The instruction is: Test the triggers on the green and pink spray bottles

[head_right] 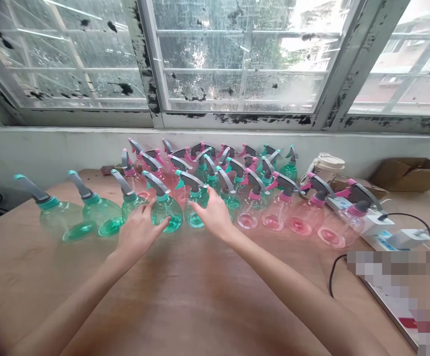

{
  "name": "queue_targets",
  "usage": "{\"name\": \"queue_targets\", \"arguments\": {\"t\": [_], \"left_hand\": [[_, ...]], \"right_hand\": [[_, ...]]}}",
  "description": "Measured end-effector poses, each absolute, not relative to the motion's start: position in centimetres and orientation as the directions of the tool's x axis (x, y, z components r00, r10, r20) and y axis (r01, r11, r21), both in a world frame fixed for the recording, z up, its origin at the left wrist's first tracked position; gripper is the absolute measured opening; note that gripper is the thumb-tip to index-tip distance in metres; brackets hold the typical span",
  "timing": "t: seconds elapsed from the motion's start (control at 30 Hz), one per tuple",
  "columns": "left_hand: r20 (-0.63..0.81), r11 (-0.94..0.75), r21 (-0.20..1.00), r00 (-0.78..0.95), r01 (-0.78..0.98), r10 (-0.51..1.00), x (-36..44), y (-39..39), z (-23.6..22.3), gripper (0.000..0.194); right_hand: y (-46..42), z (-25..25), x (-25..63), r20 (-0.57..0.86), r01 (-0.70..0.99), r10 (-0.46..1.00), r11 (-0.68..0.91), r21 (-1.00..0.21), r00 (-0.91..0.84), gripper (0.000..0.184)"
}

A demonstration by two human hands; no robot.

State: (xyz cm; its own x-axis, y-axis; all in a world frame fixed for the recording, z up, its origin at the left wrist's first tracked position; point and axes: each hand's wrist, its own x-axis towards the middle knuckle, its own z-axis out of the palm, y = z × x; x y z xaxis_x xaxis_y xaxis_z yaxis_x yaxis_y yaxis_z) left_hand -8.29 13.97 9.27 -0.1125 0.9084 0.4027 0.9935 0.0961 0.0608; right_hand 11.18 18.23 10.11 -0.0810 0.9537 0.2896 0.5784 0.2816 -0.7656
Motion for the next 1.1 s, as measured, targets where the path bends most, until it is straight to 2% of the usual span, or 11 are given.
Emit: {"name": "queue_targets", "arguments": {"t": [0.1, 0.23, 0.4, 0.53, 0.63, 0.77, 0.87, 1.0, 1.1], "left_hand": [[0.390, 0.121, 0.046, -0.129, 0.992, 0.912, -8.3, 14.2, 9.4, 0.060], [0.376, 0.144, 0.031, -0.145, 0.989, 0.915, -8.2, 13.9, 9.4, 0.062], [0.446, 0.145, 0.082, -0.167, 0.986, 0.879, -8.2, 12.2, 9.4, 0.056], [0.474, 0.033, 0.215, -0.134, 0.976, 0.870, -8.3, 10.0, 8.6, 0.041], [0.431, -0.138, 0.385, -0.046, 0.912, 0.901, -7.8, 8.6, 7.1, 0.038], [0.307, -0.293, 0.626, 0.118, 0.722, 0.944, -6.0, 7.2, 4.8, 0.070], [0.244, -0.338, 0.746, 0.236, 0.574, 0.941, -4.0, 6.5, 3.8, 0.087], [0.239, -0.387, 0.802, 0.349, 0.454, 0.906, -1.4, 6.2, 3.2, 0.090], [0.236, -0.402, 0.812, 0.391, 0.424, 0.889, 0.4, 6.3, 2.9, 0.088]], "right_hand": [[19.5, 9.7, 10.5, 0.293, 0.590, 0.953, 0.283, -0.756, -0.083, 0.067], [20.5, 9.4, 9.9, 0.307, 0.618, 0.948, 0.294, -0.729, -0.090, 0.055], [19.7, 9.4, 9.7, 0.328, 0.692, 0.940, 0.297, -0.658, -0.092, 0.045], [17.6, 9.6, 10.2, 0.323, 0.735, 0.940, 0.293, -0.612, -0.106, 0.041], [15.7, 9.9, 10.8, 0.308, 0.780, 0.941, 0.298, -0.550, -0.142, 0.040], [12.5, 10.0, 12.1, 0.273, 0.842, 0.943, 0.299, -0.449, -0.190, 0.040], [10.0, 9.8, 13.7, 0.266, 0.841, 0.932, 0.342, -0.420, -0.247, 0.036], [7.6, 10.0, 16.8, 0.317, 0.781, 0.903, 0.416, -0.467, -0.291, 0.034], [7.1, 10.5, 19.2, 0.345, 0.658, 0.891, 0.452, -0.602, -0.296, 0.037]]}}
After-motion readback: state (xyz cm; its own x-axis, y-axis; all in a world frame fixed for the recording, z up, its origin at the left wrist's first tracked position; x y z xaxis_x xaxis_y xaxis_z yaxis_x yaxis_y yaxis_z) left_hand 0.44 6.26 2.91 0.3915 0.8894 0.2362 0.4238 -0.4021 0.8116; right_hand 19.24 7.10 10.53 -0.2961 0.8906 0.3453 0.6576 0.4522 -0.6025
